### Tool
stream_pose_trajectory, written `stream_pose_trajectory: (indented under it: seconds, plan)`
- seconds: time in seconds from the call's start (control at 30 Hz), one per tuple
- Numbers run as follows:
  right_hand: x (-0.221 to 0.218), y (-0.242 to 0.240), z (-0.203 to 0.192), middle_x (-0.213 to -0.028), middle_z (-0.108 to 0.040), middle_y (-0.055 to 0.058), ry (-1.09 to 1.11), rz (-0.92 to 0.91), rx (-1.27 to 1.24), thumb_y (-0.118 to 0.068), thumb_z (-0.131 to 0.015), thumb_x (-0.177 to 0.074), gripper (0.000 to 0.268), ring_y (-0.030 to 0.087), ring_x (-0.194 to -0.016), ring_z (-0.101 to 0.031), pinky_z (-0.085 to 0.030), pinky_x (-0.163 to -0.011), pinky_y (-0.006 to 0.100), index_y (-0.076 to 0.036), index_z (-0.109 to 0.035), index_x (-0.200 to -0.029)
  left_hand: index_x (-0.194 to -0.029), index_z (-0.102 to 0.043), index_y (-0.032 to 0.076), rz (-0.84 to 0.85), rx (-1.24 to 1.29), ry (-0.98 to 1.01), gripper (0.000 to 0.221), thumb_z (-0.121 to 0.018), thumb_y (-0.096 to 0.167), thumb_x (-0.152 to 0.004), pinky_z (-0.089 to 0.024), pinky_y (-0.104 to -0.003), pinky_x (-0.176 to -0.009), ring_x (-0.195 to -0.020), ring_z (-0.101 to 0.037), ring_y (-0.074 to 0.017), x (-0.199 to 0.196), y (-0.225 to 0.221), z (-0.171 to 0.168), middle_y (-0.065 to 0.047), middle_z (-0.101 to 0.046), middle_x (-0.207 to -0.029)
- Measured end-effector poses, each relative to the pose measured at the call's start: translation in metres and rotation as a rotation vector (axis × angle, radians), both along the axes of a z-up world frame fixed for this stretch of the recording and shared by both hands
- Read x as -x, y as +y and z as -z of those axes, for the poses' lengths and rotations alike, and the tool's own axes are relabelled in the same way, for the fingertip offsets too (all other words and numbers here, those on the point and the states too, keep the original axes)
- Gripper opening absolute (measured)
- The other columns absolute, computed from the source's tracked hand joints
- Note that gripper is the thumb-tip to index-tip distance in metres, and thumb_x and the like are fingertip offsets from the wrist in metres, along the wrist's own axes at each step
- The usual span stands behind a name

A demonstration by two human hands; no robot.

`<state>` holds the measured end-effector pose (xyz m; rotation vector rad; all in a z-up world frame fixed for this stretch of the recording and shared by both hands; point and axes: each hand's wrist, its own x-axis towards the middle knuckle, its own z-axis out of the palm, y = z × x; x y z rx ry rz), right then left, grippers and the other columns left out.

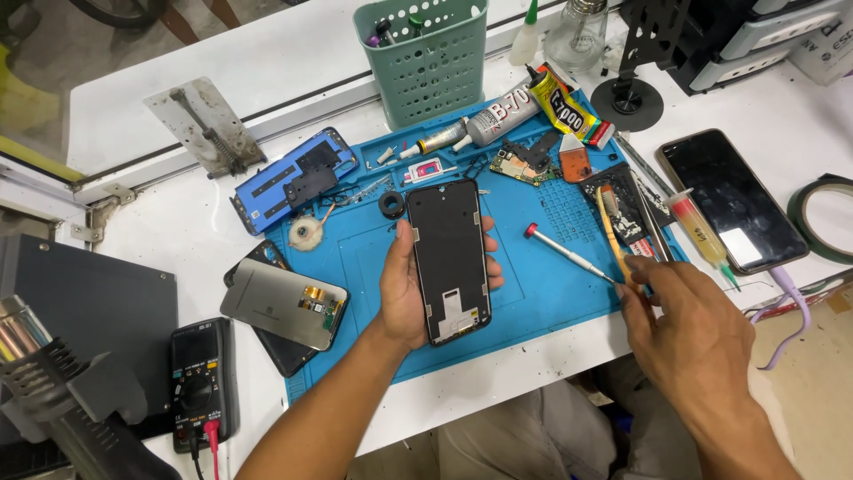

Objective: Cleaning the internal frame of a mobile phone with a brush and applying adhesive to the edges for reassembly.

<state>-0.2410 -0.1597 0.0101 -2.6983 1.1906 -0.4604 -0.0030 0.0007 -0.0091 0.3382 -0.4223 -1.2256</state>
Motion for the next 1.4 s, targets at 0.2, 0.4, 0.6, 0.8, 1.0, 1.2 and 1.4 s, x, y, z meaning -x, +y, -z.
stream_pose_trajectory:
  seconds: [0.2,0.4,0.6,0.8,1.0,1.2,1.4]
  plan:
    - [0.011,0.002,0.005,-0.113,-0.07,-0.003,0.066,0.003,0.087,-0.029,-0.074,-0.087,0.042,0.024,-0.1,-0.071,-0.052,-0.047,0.045,-0.025,-0.072,-0.129,-0.146,-0.049,-0.007,0.01,-0.011,-0.006,0.084,-0.047,0.064,-0.101,-0.06,-0.046,-0.097,-0.106,-0.073,-0.0296,0.0,0.0,-0.002,-0.019,-0.069,-0.122]
    - [0.009,-0.001,0.01,-0.118,-0.069,-0.001,0.102,-0.003,0.129,-0.021,-0.068,-0.086,0.045,0.032,-0.095,-0.071,-0.051,-0.042,0.053,-0.028,-0.069,-0.131,-0.145,-0.05,-0.008,-0.018,-0.031,-0.018,0.083,-0.046,0.063,-0.101,-0.06,-0.046,-0.094,-0.102,-0.072,-0.0302,0.002,-0.001,-0.005,-0.021,-0.068,-0.12]
    - [0.011,-0.006,0.015,-0.116,-0.071,-0.001,0.035,-0.06,0.188,-0.02,-0.069,-0.086,0.039,0.029,-0.097,-0.072,-0.053,-0.048,0.049,-0.025,-0.073,-0.125,-0.147,-0.048,-0.007,0.033,-0.013,0.005,0.084,-0.047,0.063,-0.101,-0.059,-0.045,-0.098,-0.107,-0.072,-0.0303,0.001,0.0,0.0,-0.02,-0.068,-0.123]
    - [0.009,-0.009,0.018,-0.117,-0.07,0.001,0.049,-0.094,0.148,-0.02,-0.068,-0.088,0.039,0.031,-0.099,-0.07,-0.057,-0.054,0.052,-0.025,-0.071,-0.127,-0.145,-0.049,-0.007,0.011,-0.03,-0.007,0.084,-0.048,0.064,-0.1,-0.06,-0.046,-0.095,-0.104,-0.073,-0.0302,0.0,-0.001,-0.002,-0.02,-0.069,-0.121]
    - [0.011,-0.011,0.015,-0.12,-0.07,0.0,0.087,-0.088,0.141,-0.023,-0.07,-0.087,0.04,0.029,-0.104,-0.069,-0.054,-0.049,0.051,-0.025,-0.071,-0.127,-0.146,-0.049,-0.007,0.023,-0.013,0.008,0.084,-0.048,0.063,-0.1,-0.06,-0.045,-0.096,-0.105,-0.072,-0.0298,-0.001,0.0,-0.002,-0.02,-0.069,-0.122]
    - [-0.006,-0.013,-0.008,-0.117,-0.071,0.004,0.09,-0.143,0.128,-0.037,-0.068,-0.091,0.035,0.028,-0.107,-0.068,-0.058,-0.053,0.049,-0.021,-0.072,-0.123,-0.145,-0.05,-0.007,0.007,-0.026,-0.014,0.083,-0.047,0.064,-0.1,-0.06,-0.045,-0.094,-0.103,-0.072,-0.0295,-0.001,0.0,-0.004,-0.02,-0.069,-0.12]
    - [-0.067,-0.039,-0.04,-0.103,-0.074,0.003,0.041,-0.264,0.154,-0.029,-0.058,-0.1,0.027,0.033,-0.094,-0.067,-0.052,-0.048,0.053,-0.017,-0.072,-0.119,-0.144,-0.051,-0.007,-0.01,-0.042,-0.026,0.084,-0.046,0.064,-0.1,-0.06,-0.045,-0.093,-0.102,-0.072,-0.0291,0.001,0.0,-0.006,-0.019,-0.069,-0.119]
